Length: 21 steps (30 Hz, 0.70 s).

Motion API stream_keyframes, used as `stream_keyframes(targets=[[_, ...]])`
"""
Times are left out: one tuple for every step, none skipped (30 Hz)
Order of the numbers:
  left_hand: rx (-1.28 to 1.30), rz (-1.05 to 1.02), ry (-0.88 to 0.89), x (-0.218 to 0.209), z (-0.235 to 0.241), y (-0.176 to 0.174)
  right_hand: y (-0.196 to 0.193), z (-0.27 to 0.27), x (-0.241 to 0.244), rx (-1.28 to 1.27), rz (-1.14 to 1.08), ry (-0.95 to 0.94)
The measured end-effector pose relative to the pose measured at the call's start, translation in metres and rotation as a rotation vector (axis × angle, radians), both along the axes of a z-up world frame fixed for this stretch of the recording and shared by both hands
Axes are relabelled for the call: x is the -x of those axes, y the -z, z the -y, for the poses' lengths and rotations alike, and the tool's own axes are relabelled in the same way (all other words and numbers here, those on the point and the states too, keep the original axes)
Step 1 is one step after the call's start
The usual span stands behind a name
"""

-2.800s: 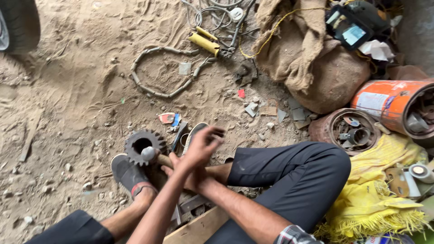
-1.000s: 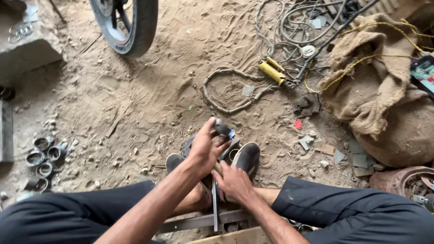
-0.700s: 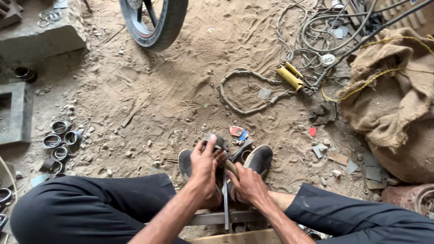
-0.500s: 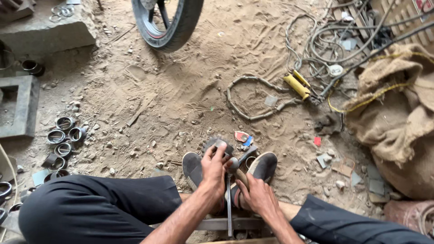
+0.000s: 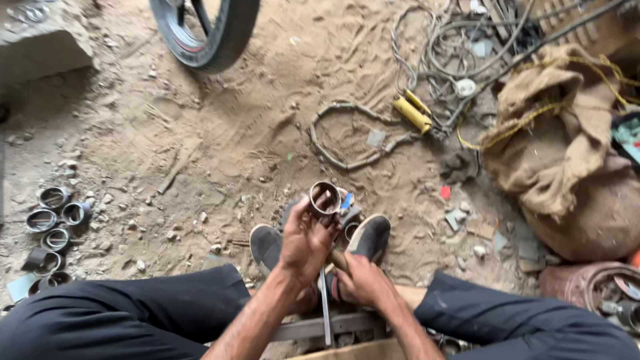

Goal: The person sits on the ground and uses a hammer and a metal punch to work on a circular metal gear. They repeatedly strike the punch to adjust or shape the gear, occasionally rotating it to access different areas.

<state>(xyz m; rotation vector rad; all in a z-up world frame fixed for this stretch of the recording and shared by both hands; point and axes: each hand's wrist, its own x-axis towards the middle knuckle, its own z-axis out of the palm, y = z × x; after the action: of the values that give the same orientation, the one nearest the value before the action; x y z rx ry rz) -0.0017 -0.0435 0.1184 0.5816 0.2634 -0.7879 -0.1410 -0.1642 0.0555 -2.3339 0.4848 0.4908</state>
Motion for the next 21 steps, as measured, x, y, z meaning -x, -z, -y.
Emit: stream_keyframes(targets=[[0.105, 0.017, 0.024, 0.000, -0.002, -0.006, 0.001, 0.003, -0.002, -0.011, -0.009, -0.020], [0.209, 0.032, 0.046, 0.002, -0.005, -0.012, 0.002, 0.004, -0.003, -0.023, -0.019, -0.040], [0.229, 0.020, 0.055, 0.003, -0.007, -0.017, 0.003, 0.005, -0.005, -0.039, -0.056, -0.022], [0.249, 0.008, 0.064, 0.004, -0.009, -0.021, 0.003, 0.004, -0.004, -0.055, -0.093, -0.005], [0.273, 0.001, 0.071, 0.004, -0.010, -0.024, 0.002, 0.006, -0.005, -0.067, -0.125, 0.012], [0.251, 0.006, 0.074, 0.004, -0.009, -0.026, 0.002, 0.007, -0.005, -0.065, -0.078, -0.008], [0.232, 0.008, 0.079, 0.005, -0.009, -0.026, 0.002, 0.008, -0.005, -0.060, -0.033, -0.024], [0.212, 0.011, 0.085, 0.007, -0.009, -0.024, 0.001, 0.008, -0.003, -0.055, 0.012, -0.041], [0.239, 0.031, 0.083, 0.007, -0.010, -0.020, 0.001, 0.007, -0.002, -0.051, -0.003, -0.033], [0.265, 0.051, 0.080, 0.007, -0.011, -0.015, 0.001, 0.004, -0.002, -0.047, -0.019, -0.025], [0.295, 0.072, 0.079, 0.004, -0.010, -0.008, 0.000, 0.003, -0.004, -0.041, -0.034, -0.016], [0.189, 0.083, 0.070, 0.001, -0.012, -0.002, -0.001, -0.001, -0.008, -0.036, -0.044, -0.014], [0.099, 0.090, 0.071, -0.002, -0.009, 0.007, -0.003, -0.001, -0.010, -0.017, -0.060, 0.000], [0.009, 0.098, 0.072, -0.005, -0.006, 0.015, -0.005, -0.002, -0.012, 0.001, -0.077, 0.014], [-0.148, 0.210, 0.062, -0.007, -0.003, 0.024, -0.008, -0.001, -0.011, 0.008, -0.076, 0.035], [-0.303, 0.324, 0.051, -0.008, -0.002, 0.032, -0.010, 0.000, -0.010, 0.015, -0.075, 0.057], [-0.480, 0.496, 0.052, -0.010, -0.005, 0.039, -0.011, -0.002, -0.012, 0.016, -0.076, 0.096], [-0.655, 0.670, 0.050, -0.011, -0.007, 0.047, -0.013, -0.002, -0.012, 0.017, -0.076, 0.135], [-0.848, 0.858, 0.079, -0.012, -0.012, 0.053, -0.015, -0.003, -0.014, 0.010, -0.069, 0.161], [-1.040, 1.048, 0.106, -0.011, -0.018, 0.058, -0.017, -0.003, -0.013, 0.004, -0.060, 0.187], [-1.242, 1.239, 0.126, -0.011, -0.025, 0.063, -0.018, -0.003, -0.014, -0.010, -0.048, 0.205]])
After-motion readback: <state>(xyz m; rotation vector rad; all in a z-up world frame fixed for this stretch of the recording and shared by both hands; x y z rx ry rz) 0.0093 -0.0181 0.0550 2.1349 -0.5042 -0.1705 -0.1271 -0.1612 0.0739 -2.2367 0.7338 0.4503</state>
